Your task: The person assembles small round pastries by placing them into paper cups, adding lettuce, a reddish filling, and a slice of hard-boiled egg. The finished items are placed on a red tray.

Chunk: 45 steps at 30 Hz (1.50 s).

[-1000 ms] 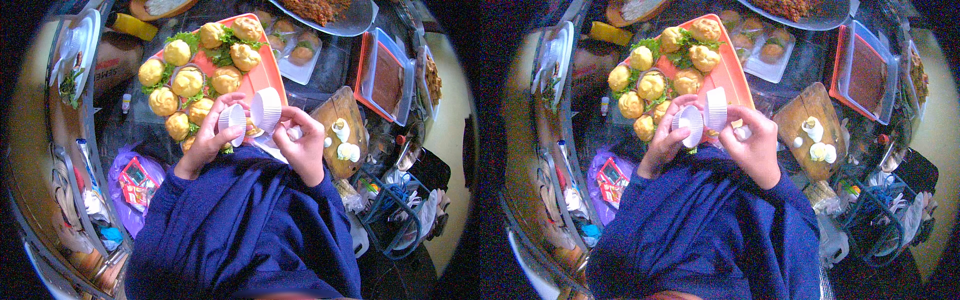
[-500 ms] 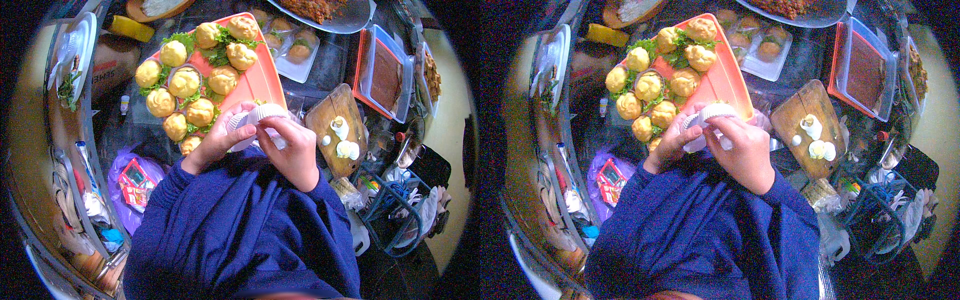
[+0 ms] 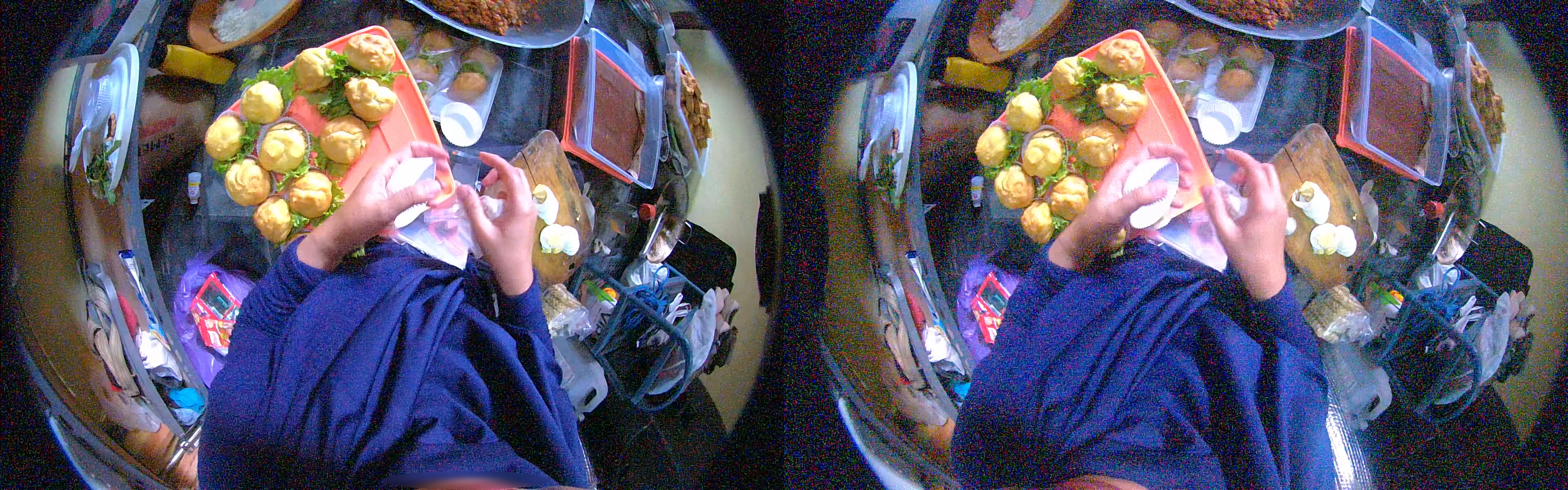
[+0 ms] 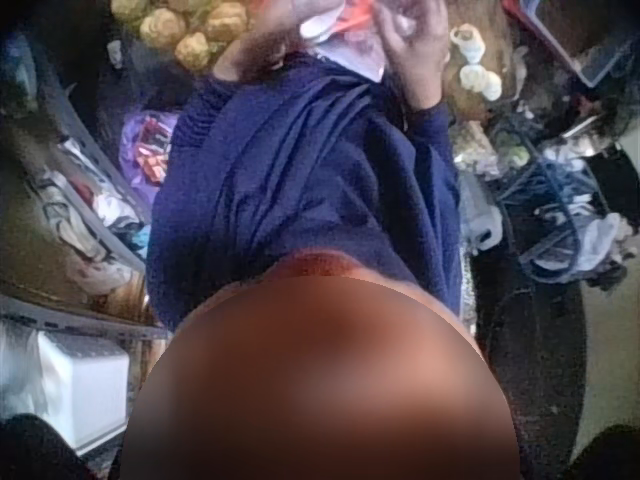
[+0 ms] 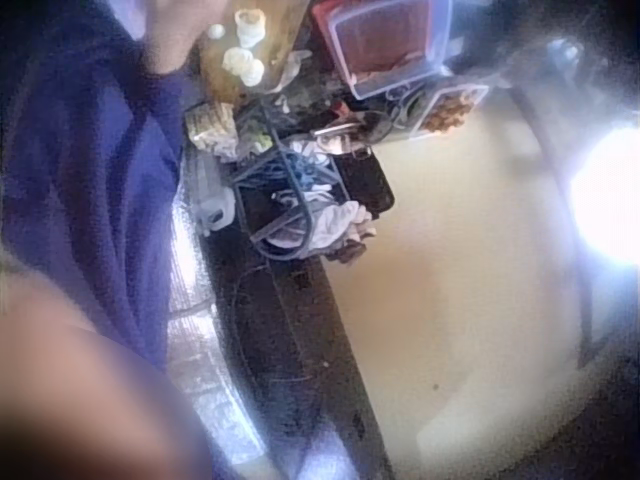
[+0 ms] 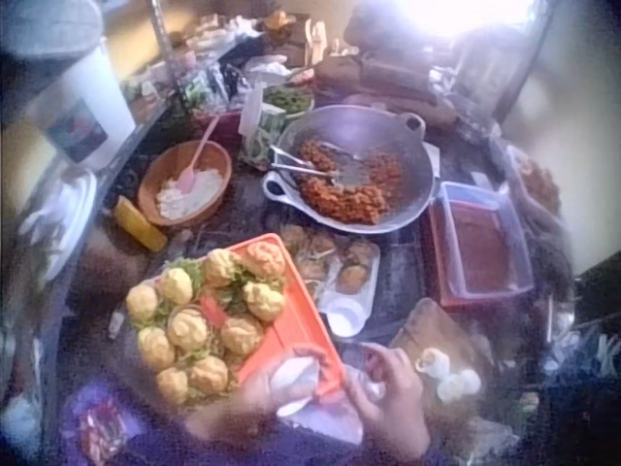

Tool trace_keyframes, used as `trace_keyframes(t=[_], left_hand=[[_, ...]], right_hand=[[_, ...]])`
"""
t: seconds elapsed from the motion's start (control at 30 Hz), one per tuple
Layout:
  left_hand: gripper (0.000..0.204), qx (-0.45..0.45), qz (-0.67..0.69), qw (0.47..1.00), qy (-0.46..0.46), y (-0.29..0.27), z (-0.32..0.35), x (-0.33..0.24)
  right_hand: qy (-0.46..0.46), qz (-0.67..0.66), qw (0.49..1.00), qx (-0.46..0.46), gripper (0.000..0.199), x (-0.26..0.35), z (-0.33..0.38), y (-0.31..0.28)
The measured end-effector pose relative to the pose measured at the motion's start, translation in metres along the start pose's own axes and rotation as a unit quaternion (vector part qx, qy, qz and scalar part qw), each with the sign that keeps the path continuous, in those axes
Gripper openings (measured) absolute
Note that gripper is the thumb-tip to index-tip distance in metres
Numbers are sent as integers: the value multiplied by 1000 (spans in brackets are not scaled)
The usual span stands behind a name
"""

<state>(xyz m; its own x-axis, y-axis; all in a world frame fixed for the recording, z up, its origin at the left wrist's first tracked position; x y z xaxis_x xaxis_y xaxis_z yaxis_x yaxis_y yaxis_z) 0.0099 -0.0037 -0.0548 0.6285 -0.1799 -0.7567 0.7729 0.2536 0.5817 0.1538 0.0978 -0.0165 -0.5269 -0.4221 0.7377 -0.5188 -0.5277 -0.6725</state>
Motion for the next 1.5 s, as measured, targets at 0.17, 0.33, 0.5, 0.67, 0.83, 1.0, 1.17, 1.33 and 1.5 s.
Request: trace_keyframes(t=[0.17,0.33,0.5,0.67,0.83,1.0,1.17,1.33,1.5], left_hand=[[67,15,-76,995,63,-1,-28,-27],[64,68,-172,983,-9,10,-80,-36],[63,55,-206,975,-57,14,-120,-26],[55,64,-261,951,-156,-13,-163,-2],[28,207,-837,506,3,-19,-196,46],[10,242,-898,366,25,-20,-216,95],[23,246,-908,336,-40,-21,-225,110],[17,261,-893,363,52,12,-194,44],[9,146,-799,520,264,36,-114,-62]], right_hand=[[69,-128,989,-7,38,-22,-19,-18],[-103,-87,991,18,35,-21,-72,-28],[-130,-37,990,45,20,-47,-113,-40],[-26,137,990,6,27,-105,-152,-72],[39,307,951,25,27,-152,-183,-72],[83,345,927,120,34,-181,-207,-45],[80,344,921,165,34,-194,-215,-29],[95,345,920,160,36,-201,-216,-11],[49,329,919,213,37,-169,-204,4]])
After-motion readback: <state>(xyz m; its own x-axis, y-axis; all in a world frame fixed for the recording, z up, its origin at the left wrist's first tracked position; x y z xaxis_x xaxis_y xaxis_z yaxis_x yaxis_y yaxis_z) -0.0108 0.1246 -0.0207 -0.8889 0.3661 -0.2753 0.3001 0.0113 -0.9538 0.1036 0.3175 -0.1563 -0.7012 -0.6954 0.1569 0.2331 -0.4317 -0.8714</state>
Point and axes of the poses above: each hand's wrist, its own z-axis away from the middle knuckle, its own y-axis out of the palm, x = y × z, the point moved 3 cm from there along -z, towards the middle knuckle, and after that the axes turned 5 degrees about x, right-handed, at the moved point
